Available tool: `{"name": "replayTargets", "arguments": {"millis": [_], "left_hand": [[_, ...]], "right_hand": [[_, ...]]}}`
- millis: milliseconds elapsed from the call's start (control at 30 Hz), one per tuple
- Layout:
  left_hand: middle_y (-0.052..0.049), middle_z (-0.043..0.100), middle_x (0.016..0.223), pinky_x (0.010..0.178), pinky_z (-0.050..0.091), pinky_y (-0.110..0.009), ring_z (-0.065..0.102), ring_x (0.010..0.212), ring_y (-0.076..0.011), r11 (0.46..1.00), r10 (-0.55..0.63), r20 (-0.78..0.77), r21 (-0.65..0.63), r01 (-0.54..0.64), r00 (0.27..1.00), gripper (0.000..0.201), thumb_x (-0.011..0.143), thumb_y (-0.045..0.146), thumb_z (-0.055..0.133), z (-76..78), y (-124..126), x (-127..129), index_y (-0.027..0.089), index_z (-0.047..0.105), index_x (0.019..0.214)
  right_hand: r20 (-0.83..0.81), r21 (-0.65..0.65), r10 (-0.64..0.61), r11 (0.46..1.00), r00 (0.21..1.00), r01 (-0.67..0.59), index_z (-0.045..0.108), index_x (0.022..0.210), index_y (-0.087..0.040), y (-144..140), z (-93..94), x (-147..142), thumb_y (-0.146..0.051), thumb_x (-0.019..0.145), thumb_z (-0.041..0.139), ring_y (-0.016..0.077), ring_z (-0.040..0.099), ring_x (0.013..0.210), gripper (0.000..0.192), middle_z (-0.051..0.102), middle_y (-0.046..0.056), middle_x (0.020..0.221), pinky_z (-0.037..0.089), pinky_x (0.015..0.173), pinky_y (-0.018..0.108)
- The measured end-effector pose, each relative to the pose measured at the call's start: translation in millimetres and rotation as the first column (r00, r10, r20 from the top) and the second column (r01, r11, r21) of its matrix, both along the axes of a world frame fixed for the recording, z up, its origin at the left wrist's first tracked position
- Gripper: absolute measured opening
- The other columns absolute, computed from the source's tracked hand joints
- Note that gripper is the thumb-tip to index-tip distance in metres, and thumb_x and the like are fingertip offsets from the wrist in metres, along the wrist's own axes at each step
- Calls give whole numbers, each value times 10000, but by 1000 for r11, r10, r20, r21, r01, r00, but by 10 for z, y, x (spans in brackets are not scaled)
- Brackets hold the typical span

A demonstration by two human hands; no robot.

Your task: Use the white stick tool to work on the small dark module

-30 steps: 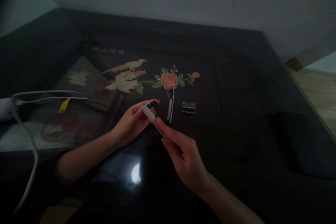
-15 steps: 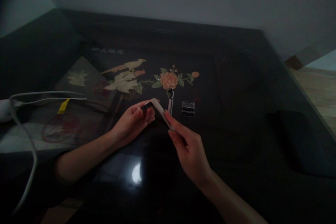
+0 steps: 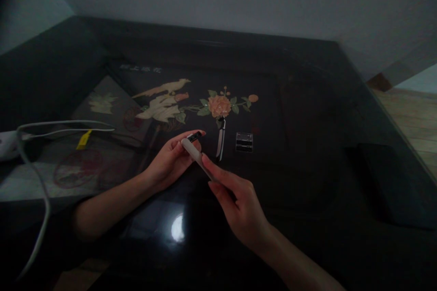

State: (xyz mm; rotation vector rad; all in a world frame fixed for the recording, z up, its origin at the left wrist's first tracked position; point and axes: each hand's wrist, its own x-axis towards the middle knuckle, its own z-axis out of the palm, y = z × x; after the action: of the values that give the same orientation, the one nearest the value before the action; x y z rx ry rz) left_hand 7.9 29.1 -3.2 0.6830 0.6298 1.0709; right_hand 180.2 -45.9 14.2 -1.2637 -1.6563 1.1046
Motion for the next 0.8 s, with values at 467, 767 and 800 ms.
{"name": "replayTargets", "arguments": {"millis": [467, 767, 800], "left_hand": [[31, 608, 622, 706, 449, -199, 535, 639, -76, 999, -11, 24, -33, 12, 1000, 497, 570, 420, 885, -24, -15, -26, 145, 757, 964], [39, 560, 610, 650, 423, -193, 478, 607, -65, 1000, -23, 9, -3, 23, 1000, 473, 624, 441, 853, -15, -15, -24, 144, 751, 978], [39, 561, 608, 646, 423, -192, 473, 599, -64, 1000, -21, 12, 2, 21, 1000, 487, 621, 442, 855, -12, -14, -23, 142, 750, 990]], "right_hand": [[23, -21, -106, 994, 994, 106, 580, 1334, -251, 56, -20, 6, -191, 913, 514, 230, 695, 961, 430, 752, 35, 901, 603, 804, 379], [5, -65, -146, 987, 989, 146, 581, 1340, -230, 71, -30, 28, -228, 918, 531, 202, 681, 755, 425, 698, 28, 730, 607, 654, 332], [-4, -70, -137, 988, 991, 137, 581, 1341, -234, 66, -29, 24, -226, 917, 533, 198, 677, 738, 427, 689, 23, 707, 606, 648, 328]]}}
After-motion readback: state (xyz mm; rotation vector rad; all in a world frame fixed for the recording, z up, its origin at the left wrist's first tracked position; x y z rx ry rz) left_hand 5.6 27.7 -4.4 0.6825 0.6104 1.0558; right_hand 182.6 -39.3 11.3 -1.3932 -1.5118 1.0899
